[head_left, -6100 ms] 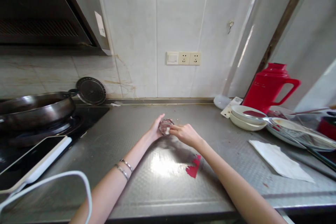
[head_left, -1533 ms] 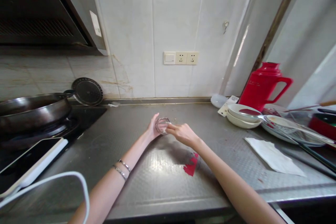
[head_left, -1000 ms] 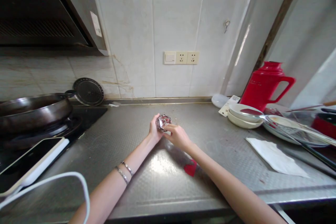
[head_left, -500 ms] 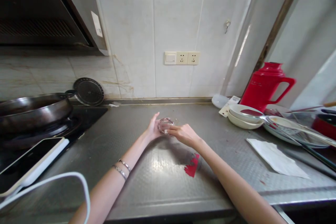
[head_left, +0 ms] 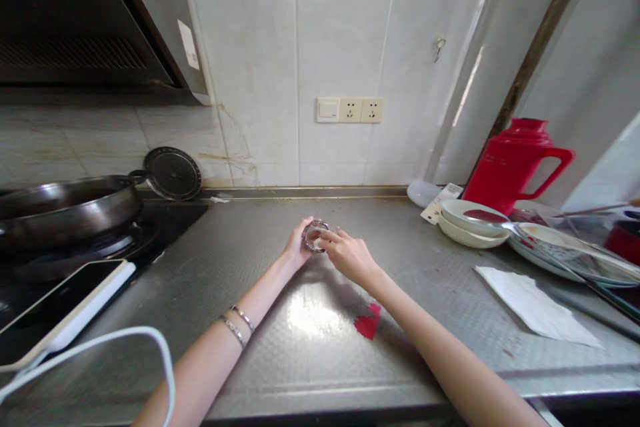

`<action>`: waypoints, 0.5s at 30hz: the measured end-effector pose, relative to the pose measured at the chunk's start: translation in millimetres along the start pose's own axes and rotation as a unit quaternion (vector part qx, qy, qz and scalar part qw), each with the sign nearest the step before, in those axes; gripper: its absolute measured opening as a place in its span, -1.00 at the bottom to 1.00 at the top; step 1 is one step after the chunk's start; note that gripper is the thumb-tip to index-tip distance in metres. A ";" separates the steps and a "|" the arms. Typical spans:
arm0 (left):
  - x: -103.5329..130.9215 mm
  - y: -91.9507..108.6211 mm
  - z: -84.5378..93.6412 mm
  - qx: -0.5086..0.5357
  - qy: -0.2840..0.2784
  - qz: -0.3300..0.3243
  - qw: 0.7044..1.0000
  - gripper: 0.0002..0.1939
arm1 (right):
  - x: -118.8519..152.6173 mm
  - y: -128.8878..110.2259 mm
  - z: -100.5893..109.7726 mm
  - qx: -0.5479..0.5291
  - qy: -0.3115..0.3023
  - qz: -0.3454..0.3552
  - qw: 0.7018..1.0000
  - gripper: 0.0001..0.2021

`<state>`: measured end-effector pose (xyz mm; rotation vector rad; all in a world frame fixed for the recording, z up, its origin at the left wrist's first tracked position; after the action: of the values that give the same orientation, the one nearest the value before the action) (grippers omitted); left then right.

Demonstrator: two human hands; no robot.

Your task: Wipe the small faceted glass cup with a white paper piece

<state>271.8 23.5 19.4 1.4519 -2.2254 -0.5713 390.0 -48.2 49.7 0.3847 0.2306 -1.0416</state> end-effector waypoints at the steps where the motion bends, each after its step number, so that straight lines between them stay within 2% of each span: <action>1: 1.0 0.3 -1.5 -0.001 0.002 -0.014 1.000 -0.79 | -0.5 -3.0 -1.8 -0.029 0.003 -0.012 1.000 -0.70; 5: 7.1 -1.9 -6.6 0.012 0.025 -0.049 0.998 -0.75 | -3.9 -12.3 -12.6 -0.162 0.040 -0.062 0.984 -0.71; 8: 10.6 -4.9 -9.5 0.027 0.022 -0.065 0.997 -0.74 | -5.4 -13.2 -17.4 -0.201 0.076 -0.075 0.974 -0.79; 12: 11.8 -7.5 -12.4 0.039 -0.035 -0.037 0.998 -0.70 | -3.0 -4.8 -14.0 -0.156 0.058 -0.062 0.984 -0.82; 15: 11.0 -4.6 -10.8 0.018 -0.072 0.025 0.997 -0.60 | 0.3 4.6 -6.8 -0.091 0.027 -0.023 0.995 -0.79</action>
<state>277.2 10.5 27.2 1.4096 -2.3869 -0.6414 394.1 -43.6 44.3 0.2436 0.3827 -1.0471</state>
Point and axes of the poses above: each hand's wrist, its own x-axis away from the middle knuckle, its own z-axis out of the back of the hand, y = z × x, the point moved 3 cm from there along -x, towards the middle knuckle, and after that the axes turned 9 degrees about x, right-handed, at the moved point
